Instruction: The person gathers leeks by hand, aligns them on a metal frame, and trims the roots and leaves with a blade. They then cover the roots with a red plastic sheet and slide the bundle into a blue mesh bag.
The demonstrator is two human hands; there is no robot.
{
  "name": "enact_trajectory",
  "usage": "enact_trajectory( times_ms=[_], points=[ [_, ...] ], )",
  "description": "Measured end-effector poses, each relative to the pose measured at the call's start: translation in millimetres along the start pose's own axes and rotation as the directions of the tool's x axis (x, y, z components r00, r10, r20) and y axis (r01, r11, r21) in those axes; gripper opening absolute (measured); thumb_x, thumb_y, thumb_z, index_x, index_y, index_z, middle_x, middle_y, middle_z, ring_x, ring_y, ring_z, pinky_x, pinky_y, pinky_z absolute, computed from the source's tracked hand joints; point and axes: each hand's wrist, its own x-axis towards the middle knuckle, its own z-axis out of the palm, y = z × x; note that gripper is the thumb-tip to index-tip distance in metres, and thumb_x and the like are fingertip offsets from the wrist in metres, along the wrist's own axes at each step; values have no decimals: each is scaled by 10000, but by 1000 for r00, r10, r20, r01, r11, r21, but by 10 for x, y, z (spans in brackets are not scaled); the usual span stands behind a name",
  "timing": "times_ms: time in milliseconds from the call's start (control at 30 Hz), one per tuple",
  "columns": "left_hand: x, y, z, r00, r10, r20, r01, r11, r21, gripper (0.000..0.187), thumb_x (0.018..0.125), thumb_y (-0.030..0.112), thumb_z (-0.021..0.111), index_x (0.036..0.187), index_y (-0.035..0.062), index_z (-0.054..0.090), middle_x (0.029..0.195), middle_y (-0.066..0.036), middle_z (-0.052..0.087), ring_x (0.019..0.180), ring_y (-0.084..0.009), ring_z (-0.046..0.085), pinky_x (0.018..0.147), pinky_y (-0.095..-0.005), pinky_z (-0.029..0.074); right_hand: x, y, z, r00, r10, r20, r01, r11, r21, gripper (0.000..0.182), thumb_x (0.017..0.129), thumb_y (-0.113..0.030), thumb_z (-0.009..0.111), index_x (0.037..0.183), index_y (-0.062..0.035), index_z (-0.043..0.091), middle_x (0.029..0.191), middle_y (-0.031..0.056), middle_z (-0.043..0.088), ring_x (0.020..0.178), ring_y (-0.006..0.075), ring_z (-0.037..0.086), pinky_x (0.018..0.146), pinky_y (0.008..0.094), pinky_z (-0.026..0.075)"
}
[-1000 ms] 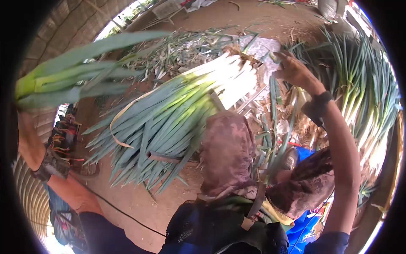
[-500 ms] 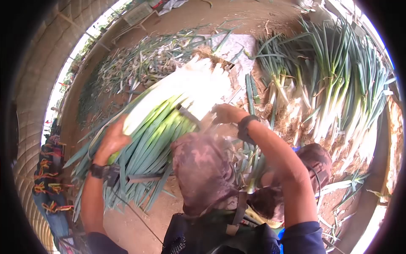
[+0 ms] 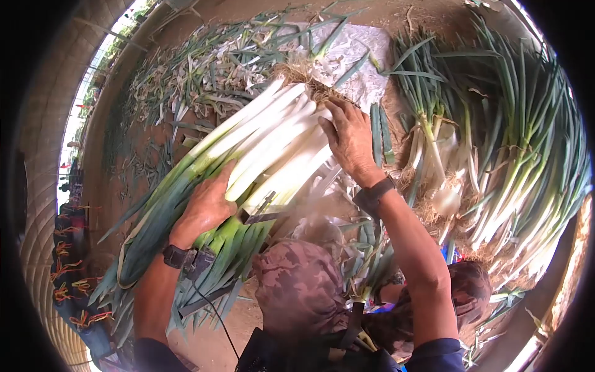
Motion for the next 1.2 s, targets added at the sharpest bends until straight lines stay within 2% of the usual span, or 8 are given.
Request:
enact_trajectory(
  times_ms=[67,133,200,333,533,867,1033,1200],
  points=[
    [107,-68,54,983,182,-21,-182,983,19,865,723,5,677,1520,-11,340,1370,-301,549,1272,-460,524,1063,-456,438,166,-139,121,958,-232,169,258,954,-151,464,986,-335,618,1329,-26,574,1318,145,593,1145,327,605,1024,460,445],
    [147,-77,58,987,159,-13,-158,987,37,874,719,-25,691,1519,-12,339,1386,-299,534,1274,-451,523,1073,-439,440,228,-283,313,911,-240,335,220,971,95,559,939,-447,647,1303,-28,583,1263,143,590,1190,323,554,1014,460,429],
    [135,-95,-10,972,233,21,-231,971,-56,897,733,-19,722,1534,2,319,1435,-295,487,1289,-471,499,1088,-457,427,236,-276,436,858,-228,460,259,966,-5,556,910,-465,671,1226,-13,597,1166,158,587,1102,335,557,953,466,424],
    [-198,49,-78,983,150,109,-150,989,-8,901,769,27,751,1550,19,302,1486,-269,439,1346,-463,441,1120,-496,379,201,-210,565,876,-258,407,330,937,-117,532,885,-478,691,1117,-8,602,1055,161,559,1003,336,543,886,460,411],
    [-987,-254,-173,975,220,-18,-177,829,531,696,839,197,739,1465,53,470,1520,-116,450,1413,-328,397,1180,-591,254,197,-241,515,875,-244,418,297,953,-66,453,912,-465,656,1067,-41,610,1012,143,543,942,324,524,865,449,407],
    [-922,-870,231,909,399,-123,-284,806,519,584,931,386,639,1425,89,541,1549,-105,431,1473,-345,324,1218,-585,210,135,-315,557,889,-188,417,230,972,-53,416,909,-392,690,1131,-52,602,1079,127,558,996,329,527,897,475,396],
    [-950,-759,190,912,392,-118,-275,800,533,596,947,429,603,1436,96,535,1530,-99,456,1449,-337,362,1219,-548,231,329,-816,851,672,-476,567,491,860,141,936,891,-673,572,1609,-188,220,1654,136,242,1527,361,213,1208,609,161],
    [-1047,-603,-157,843,376,-385,-201,884,423,577,921,367,668,1367,20,553,1424,-191,530,1353,-396,467,1156,-539,320,236,-641,1015,634,-510,581,523,837,164,872,883,-660,603,1589,-248,300,1621,112,323,1504,364,271,1186,578,225]
  ],
)
